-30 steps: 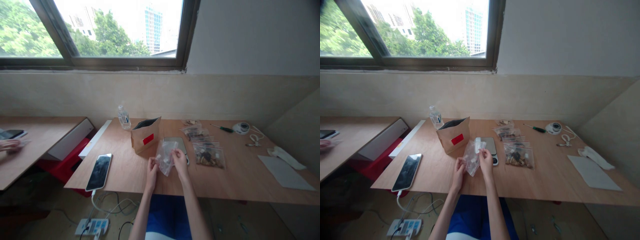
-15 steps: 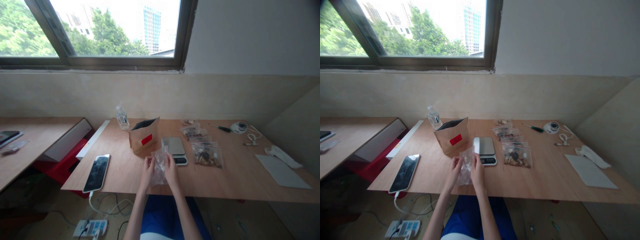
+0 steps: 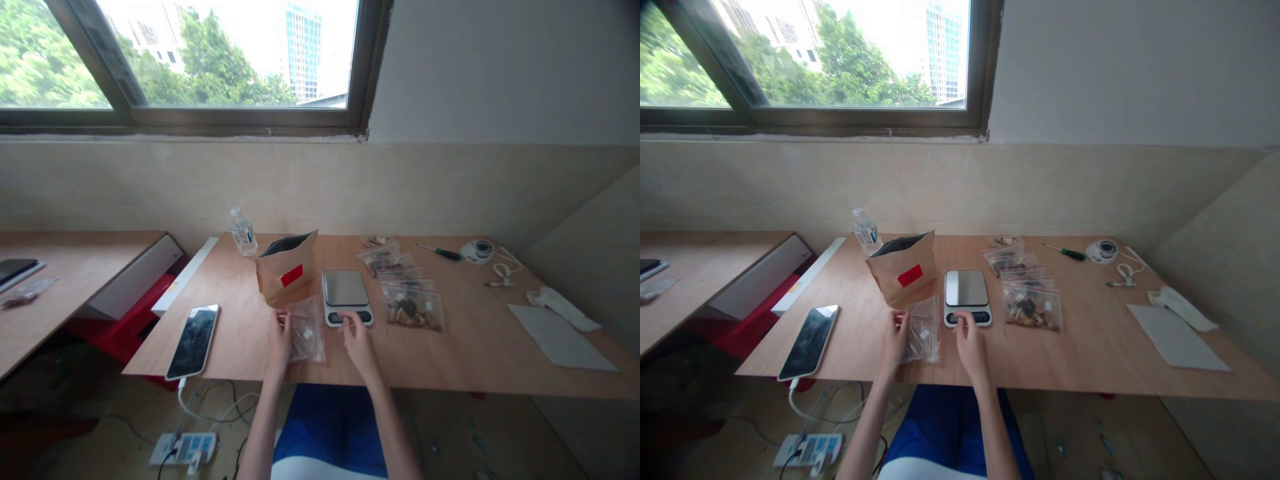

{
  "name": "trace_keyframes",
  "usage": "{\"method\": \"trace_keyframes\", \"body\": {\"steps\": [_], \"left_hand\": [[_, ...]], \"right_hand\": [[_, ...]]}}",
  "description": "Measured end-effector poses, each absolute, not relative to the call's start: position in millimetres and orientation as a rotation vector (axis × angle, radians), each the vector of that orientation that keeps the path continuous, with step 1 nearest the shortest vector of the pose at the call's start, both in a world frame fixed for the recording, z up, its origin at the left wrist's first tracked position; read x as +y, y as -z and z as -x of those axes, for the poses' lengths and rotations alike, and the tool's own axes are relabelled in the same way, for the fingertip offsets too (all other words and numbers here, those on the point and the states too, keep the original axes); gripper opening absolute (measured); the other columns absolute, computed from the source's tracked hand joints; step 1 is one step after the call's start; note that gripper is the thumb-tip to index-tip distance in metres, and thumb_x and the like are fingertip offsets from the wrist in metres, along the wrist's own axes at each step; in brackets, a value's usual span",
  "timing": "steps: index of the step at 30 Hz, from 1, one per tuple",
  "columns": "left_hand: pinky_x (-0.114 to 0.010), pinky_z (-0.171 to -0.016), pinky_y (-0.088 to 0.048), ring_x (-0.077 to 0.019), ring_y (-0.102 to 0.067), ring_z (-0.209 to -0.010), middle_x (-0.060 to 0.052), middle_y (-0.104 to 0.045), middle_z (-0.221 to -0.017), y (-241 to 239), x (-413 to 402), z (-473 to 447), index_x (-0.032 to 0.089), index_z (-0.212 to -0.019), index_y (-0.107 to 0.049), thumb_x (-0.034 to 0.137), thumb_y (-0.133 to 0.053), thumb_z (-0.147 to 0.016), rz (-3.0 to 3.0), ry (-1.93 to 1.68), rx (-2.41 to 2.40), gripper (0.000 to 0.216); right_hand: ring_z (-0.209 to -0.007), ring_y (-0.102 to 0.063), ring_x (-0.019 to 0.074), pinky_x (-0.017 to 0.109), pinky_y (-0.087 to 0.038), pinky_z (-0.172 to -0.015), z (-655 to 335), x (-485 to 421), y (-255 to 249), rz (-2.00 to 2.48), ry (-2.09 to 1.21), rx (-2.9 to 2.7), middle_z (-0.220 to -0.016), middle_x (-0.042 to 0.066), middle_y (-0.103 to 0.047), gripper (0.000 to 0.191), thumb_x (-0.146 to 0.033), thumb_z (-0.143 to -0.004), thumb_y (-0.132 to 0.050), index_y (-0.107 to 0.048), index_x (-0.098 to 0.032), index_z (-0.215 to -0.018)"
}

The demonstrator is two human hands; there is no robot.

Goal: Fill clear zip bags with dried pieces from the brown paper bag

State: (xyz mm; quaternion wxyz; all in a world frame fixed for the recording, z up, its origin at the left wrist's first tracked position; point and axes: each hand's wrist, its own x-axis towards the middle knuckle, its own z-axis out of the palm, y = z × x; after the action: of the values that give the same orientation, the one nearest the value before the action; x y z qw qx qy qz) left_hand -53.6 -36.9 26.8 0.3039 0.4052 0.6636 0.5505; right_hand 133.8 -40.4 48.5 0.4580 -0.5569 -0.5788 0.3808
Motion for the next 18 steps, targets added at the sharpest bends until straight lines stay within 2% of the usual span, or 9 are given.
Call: {"method": "trace_keyframes", "body": {"steps": [3, 5, 9, 11, 13, 16, 18], "left_hand": [[-0.034, -0.064, -0.046, -0.0207, -0.059, -0.069, -0.003, -0.058, -0.075, -26.4, -34.5, 61.0, 0.018, -0.095, -0.05, 0.043, -0.043, -0.086, -1.185, -1.342, 1.912, 0.028], [-0.039, -0.071, -0.048, -0.023, -0.06, -0.08, -0.007, -0.059, -0.085, -30.5, -36.1, 60.5, 0.016, -0.102, -0.05, 0.041, -0.04, -0.087, -1.263, -1.349, 2.015, 0.031], [-0.048, -0.091, -0.041, -0.031, -0.047, -0.114, -0.02, -0.049, -0.119, -45.4, -50.7, 39.0, 0.012, -0.118, -0.049, 0.035, -0.041, -0.087, -1.543, -1.367, 2.309, 0.04], [-0.048, -0.095, -0.039, -0.0302, -0.043, -0.121, -0.018, -0.042, -0.133, -49.2, -60.3, 22.0, 0.017, -0.126, -0.046, 0.032, -0.039, -0.089, -1.715, -1.218, 2.264, 0.041], [-0.048, -0.1, -0.034, -0.0302, -0.037, -0.128, -0.014, -0.035, -0.142, -47.0, -67.3, 8.3, 0.021, -0.128, -0.047, 0.031, -0.04, -0.088, -1.835, -1.013, 2.216, 0.042], [-0.051, -0.107, -0.023, -0.0315, -0.026, -0.135, -0.013, -0.033, -0.146, -36.1, -68.9, 3.8, 0.022, -0.128, -0.05, 0.031, -0.042, -0.087, -1.865, -0.758, 2.213, 0.043], [-0.052, -0.108, -0.02, -0.0312, -0.024, -0.136, -0.012, -0.033, -0.146, -29.5, -65.1, 11.7, 0.024, -0.129, -0.05, 0.032, -0.042, -0.087, -1.868, -0.632, 2.189, 0.043]], "right_hand": [[-0.049, -0.053, 0.0136, 0.022, -0.04, -0.046, -154.4, -42.1, -50.2, 1.392, -0.942, -1.468, -0.066, 0.001, -0.059, 0.033, -0.043, -0.088, -0.038, -0.059, -0.019, -0.097], [-0.05, -0.053, 0.0141, 0.023, -0.041, -0.047, -164.5, -44.1, -48.1, 1.417, -0.92, -1.485, -0.067, 0.001, -0.059, 0.033, -0.042, -0.088, -0.038, -0.06, -0.019, -0.096], [-0.071, -0.061, 0.0198, 0.031, -0.048, -0.066, -179.5, -44.3, -37.2, 1.42, -0.762, -1.515, -0.082, 0.007, -0.066, 0.031, -0.039, -0.088, -0.039, -0.061, -0.019, -0.093], [-0.085, -0.061, 0.0227, 0.035, -0.048, -0.077, -189.4, -38.8, -32.2, 1.41, -0.625, -1.524, -0.092, 0.01, -0.065, 0.029, -0.036, -0.088, -0.039, -0.062, -0.018, -0.09], [-0.09, -0.059, 0.0242, 0.039, -0.046, -0.082, -203.7, -27.7, -29.9, 1.423, -0.459, -1.548, -0.094, 0.012, -0.064, 0.027, -0.031, -0.087, -0.038, -0.062, -0.018, -0.09], [-0.093, -0.056, 0.0257, 0.042, -0.045, -0.085, -234.1, -1.7, -32.0, 1.494, -0.201, -1.612, -0.095, 0.013, -0.062, 0.027, -0.025, -0.084, -0.037, -0.061, -0.017, -0.094], [-0.101, -0.054, 0.0267, 0.043, -0.042, -0.09, -257.6, 18.1, -35.0, 1.567, -0.074, -1.655, -0.103, 0.015, -0.061, 0.031, -0.021, -0.082, -0.036, -0.06, -0.015, -0.101]]}}
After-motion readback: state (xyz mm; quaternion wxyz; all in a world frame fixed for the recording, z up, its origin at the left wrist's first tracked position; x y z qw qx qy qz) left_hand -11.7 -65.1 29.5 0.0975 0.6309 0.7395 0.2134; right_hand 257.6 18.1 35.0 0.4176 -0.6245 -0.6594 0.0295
